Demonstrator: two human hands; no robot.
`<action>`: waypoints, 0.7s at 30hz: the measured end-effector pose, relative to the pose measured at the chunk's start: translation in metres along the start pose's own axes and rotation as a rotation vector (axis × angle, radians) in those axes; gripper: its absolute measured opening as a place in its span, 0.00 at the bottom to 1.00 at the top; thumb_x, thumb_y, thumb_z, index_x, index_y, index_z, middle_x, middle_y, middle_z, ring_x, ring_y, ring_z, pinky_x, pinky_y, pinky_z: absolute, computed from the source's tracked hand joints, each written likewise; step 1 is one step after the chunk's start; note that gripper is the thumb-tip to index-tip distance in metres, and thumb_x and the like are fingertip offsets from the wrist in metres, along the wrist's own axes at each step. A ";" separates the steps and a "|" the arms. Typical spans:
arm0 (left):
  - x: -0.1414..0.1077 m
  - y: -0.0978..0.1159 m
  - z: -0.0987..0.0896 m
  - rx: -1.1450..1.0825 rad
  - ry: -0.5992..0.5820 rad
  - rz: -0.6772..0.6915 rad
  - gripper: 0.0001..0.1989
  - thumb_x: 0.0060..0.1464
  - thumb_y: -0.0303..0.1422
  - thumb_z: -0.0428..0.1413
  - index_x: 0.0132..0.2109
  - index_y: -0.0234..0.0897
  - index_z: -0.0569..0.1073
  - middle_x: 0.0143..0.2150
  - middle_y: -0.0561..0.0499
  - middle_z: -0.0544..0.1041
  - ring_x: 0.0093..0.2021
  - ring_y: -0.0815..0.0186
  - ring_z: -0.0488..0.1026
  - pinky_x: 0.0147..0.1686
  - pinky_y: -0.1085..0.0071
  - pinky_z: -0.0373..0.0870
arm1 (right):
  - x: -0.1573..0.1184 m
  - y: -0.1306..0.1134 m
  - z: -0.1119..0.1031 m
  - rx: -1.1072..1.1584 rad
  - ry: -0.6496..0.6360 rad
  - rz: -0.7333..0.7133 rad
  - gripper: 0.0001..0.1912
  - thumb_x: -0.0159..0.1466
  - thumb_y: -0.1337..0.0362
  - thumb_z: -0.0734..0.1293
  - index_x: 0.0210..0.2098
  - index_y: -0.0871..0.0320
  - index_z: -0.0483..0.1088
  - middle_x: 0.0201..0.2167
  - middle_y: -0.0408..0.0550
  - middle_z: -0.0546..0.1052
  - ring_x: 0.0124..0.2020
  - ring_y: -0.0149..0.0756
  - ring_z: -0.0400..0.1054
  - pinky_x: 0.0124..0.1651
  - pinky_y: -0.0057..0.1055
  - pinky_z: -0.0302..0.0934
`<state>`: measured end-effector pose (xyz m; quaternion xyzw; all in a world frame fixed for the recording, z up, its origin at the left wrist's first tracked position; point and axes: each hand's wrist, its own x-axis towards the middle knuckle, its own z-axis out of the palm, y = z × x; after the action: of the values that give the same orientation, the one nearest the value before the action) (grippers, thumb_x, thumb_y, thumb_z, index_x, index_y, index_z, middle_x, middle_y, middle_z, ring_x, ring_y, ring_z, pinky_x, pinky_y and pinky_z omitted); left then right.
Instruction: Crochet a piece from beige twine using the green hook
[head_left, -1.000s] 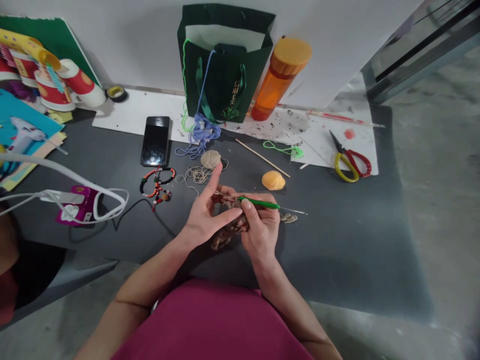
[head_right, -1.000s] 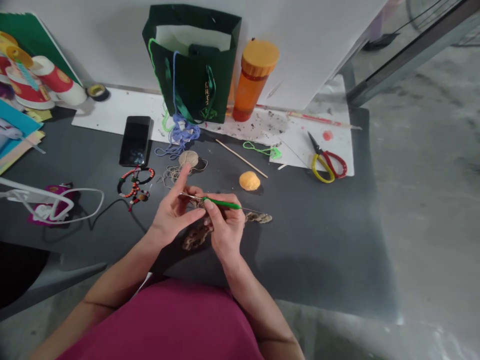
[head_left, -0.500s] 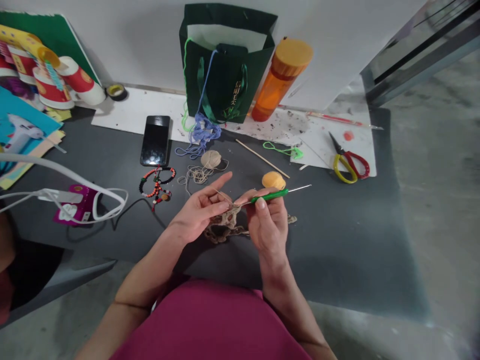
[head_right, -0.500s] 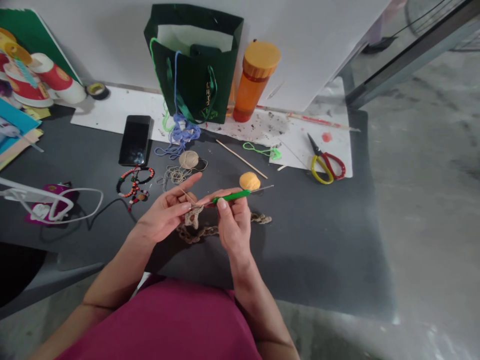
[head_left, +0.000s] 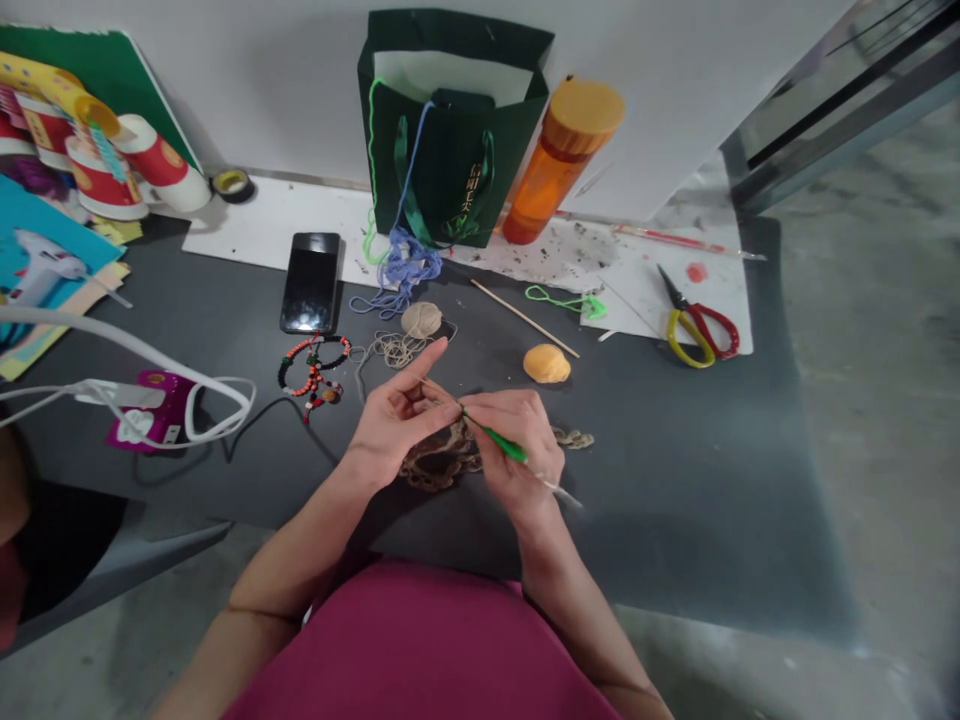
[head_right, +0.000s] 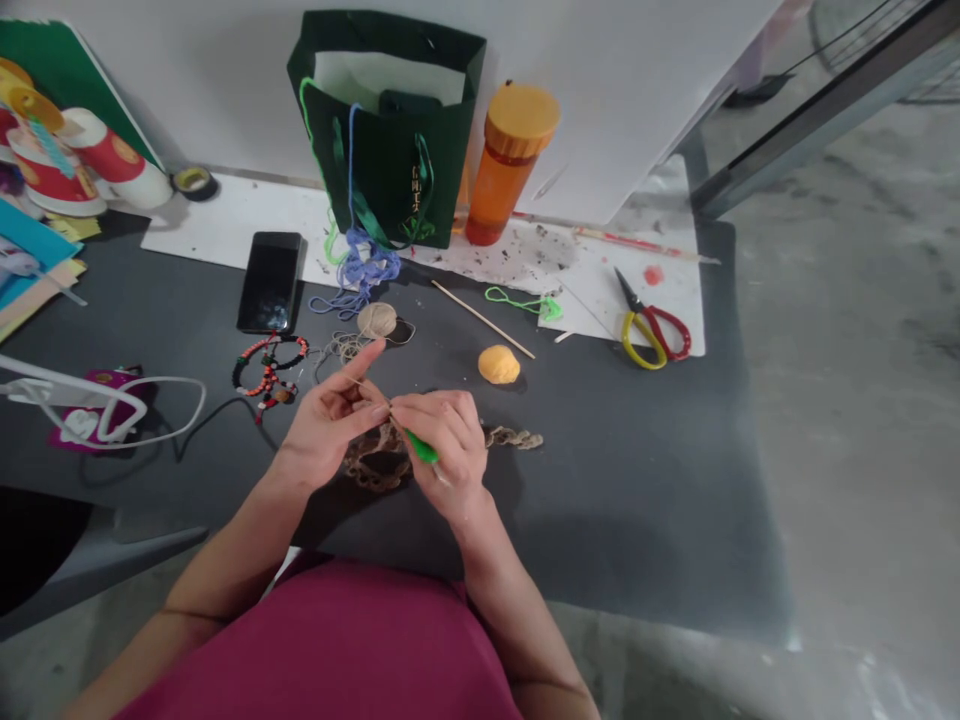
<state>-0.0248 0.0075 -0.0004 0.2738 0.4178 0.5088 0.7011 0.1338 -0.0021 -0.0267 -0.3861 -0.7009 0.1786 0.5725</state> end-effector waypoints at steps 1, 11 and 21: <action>0.000 0.000 0.001 -0.061 -0.016 -0.055 0.35 0.42 0.29 0.74 0.60 0.42 0.78 0.26 0.58 0.75 0.26 0.75 0.69 0.29 0.78 0.66 | -0.001 -0.001 0.000 -0.018 0.007 -0.014 0.16 0.63 0.72 0.71 0.46 0.45 0.77 0.40 0.44 0.86 0.37 0.41 0.80 0.39 0.43 0.73; 0.001 -0.002 -0.002 -0.254 -0.036 -0.262 0.30 0.43 0.27 0.73 0.55 0.40 0.80 0.24 0.62 0.69 0.24 0.78 0.65 0.26 0.79 0.62 | -0.008 -0.013 0.005 0.164 0.244 0.444 0.03 0.69 0.64 0.68 0.41 0.51 0.75 0.33 0.45 0.85 0.26 0.35 0.79 0.28 0.33 0.73; -0.002 -0.002 0.001 -0.201 -0.116 -0.133 0.29 0.42 0.30 0.74 0.54 0.44 0.82 0.28 0.58 0.73 0.27 0.74 0.71 0.29 0.76 0.65 | 0.001 -0.004 0.012 0.668 0.214 0.789 0.12 0.65 0.49 0.70 0.38 0.48 0.68 0.23 0.37 0.79 0.20 0.32 0.72 0.26 0.31 0.70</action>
<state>-0.0233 0.0052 -0.0010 0.2025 0.3408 0.4837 0.7803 0.1209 -0.0021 -0.0267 -0.4332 -0.3451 0.5537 0.6218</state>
